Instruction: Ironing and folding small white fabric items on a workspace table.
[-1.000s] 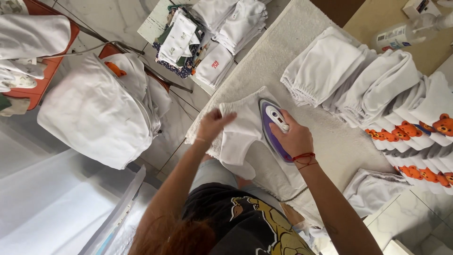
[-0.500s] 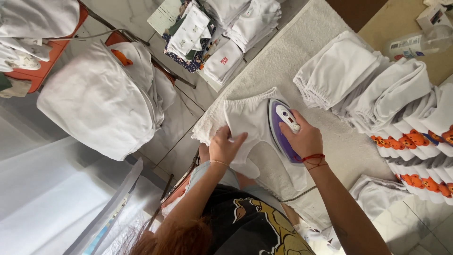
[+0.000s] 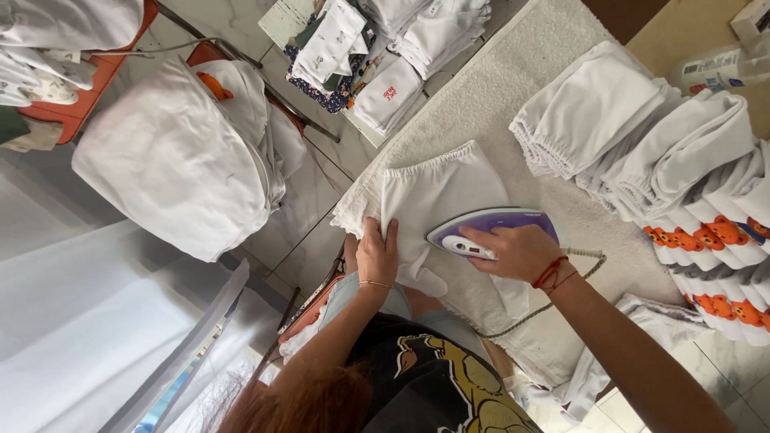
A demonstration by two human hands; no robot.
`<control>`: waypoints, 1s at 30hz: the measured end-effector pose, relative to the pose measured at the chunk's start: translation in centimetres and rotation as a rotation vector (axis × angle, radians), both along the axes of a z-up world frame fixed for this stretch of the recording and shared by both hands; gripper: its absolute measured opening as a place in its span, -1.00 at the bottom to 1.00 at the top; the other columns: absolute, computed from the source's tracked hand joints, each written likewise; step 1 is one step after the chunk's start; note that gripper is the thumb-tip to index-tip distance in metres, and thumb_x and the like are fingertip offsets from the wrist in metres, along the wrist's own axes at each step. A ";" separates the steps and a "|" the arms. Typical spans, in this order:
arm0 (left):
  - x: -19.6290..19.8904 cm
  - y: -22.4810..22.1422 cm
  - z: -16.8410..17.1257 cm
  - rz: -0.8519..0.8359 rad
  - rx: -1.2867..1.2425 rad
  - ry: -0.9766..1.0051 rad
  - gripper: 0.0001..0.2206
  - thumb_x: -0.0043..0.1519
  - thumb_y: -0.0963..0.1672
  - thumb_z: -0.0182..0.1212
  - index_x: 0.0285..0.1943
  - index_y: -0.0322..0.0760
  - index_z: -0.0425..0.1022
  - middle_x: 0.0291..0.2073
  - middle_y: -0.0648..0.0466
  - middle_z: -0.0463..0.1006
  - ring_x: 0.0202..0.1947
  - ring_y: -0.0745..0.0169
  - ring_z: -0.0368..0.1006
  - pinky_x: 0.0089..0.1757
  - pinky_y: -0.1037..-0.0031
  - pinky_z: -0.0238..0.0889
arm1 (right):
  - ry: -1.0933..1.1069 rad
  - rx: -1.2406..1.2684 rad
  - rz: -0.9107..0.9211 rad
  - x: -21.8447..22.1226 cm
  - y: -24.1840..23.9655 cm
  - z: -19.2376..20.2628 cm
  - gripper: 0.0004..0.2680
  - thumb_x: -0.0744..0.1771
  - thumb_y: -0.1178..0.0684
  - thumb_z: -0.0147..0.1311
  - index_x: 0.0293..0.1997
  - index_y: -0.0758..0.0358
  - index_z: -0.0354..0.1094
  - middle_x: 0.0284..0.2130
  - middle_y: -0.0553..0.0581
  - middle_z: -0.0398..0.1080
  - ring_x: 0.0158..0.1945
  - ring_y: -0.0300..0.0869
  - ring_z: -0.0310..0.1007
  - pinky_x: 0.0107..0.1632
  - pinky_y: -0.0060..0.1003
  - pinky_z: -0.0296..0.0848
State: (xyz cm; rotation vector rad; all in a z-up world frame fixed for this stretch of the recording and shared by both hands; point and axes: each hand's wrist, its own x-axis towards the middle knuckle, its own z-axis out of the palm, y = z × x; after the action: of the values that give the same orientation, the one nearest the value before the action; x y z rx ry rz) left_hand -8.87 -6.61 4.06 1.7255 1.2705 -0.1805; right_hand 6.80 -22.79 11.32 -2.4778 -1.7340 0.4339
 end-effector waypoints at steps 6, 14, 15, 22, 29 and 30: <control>-0.4 -0.6 0.3 0.017 -0.001 -0.041 -0.71 0.15 0.04 -0.08 -0.37 -0.21 0.11 -0.52 -0.29 0.35 -0.33 -0.33 0.33 -0.31 0.02 0.19 | 0.153 -0.127 -0.749 1.4 3.5 -2.9 -0.65 0.13 -0.35 0.01 -0.02 -0.52 0.17 -0.43 -0.02 0.41 -0.34 -0.14 0.41 -0.30 -0.24 0.42; -0.9 -0.5 -0.2 0.042 -0.027 -0.039 -0.69 0.15 0.07 -0.10 -0.35 -0.21 0.12 -0.51 -0.27 0.37 -0.33 -0.30 0.34 -0.29 0.05 0.21 | 0.069 0.059 -0.324 0.5 2.1 -3.9 -0.67 0.12 -0.24 0.06 -0.06 -0.26 0.27 -0.49 0.02 0.42 -0.42 -0.14 0.43 -0.41 -0.22 0.40; -0.8 -0.3 -0.1 0.043 -0.037 -0.030 -0.69 0.15 0.07 -0.11 -0.35 -0.20 0.12 -0.51 -0.26 0.38 -0.32 -0.30 0.34 -0.29 0.06 0.21 | 0.108 0.056 -0.408 0.7 2.5 -4.3 -0.67 0.13 -0.24 0.05 -0.05 -0.22 0.28 -0.44 0.04 0.42 -0.39 -0.09 0.42 -0.38 -0.17 0.40; -1.0 -0.2 -0.6 -0.020 -0.033 0.050 -0.67 0.14 0.11 -0.14 -0.36 -0.15 0.11 -0.51 -0.19 0.41 -0.32 -0.22 0.38 -0.25 0.10 0.22 | 0.139 0.018 -0.304 0.3 4.3 -3.2 -0.66 0.14 -0.27 0.01 -0.02 -0.27 0.21 -0.53 0.02 0.42 -0.43 -0.17 0.44 -0.42 -0.23 0.40; 2.0 1.4 -0.8 -0.292 0.722 -0.273 -0.69 -0.07 -0.17 0.02 -0.13 -0.07 0.20 -0.31 0.10 0.25 -0.24 0.08 0.24 -0.19 0.34 0.16 | 0.138 -0.067 -0.413 0.3 3.5 -2.6 -0.68 0.15 -0.24 -0.02 -0.05 -0.22 0.21 -0.57 0.12 0.41 -0.45 -0.07 0.44 -0.41 -0.18 0.41; 3.4 1.9 0.2 -0.424 0.891 -0.302 -0.66 -0.04 -0.18 -0.09 -0.06 -0.02 0.23 -0.26 0.10 0.25 -0.24 0.10 0.22 -0.17 0.34 0.11 | 0.105 -0.141 -0.643 0.8 3.5 -3.1 -0.67 0.18 -0.29 -0.09 0.00 -0.21 0.18 -0.51 0.17 0.41 -0.39 -0.02 0.44 -0.33 -0.13 0.42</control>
State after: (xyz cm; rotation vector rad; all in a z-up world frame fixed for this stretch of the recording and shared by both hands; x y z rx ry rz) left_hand -5.46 -4.68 4.26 2.6451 0.7711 0.4621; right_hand 7.56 -19.34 8.22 -2.8484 -0.8120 0.6103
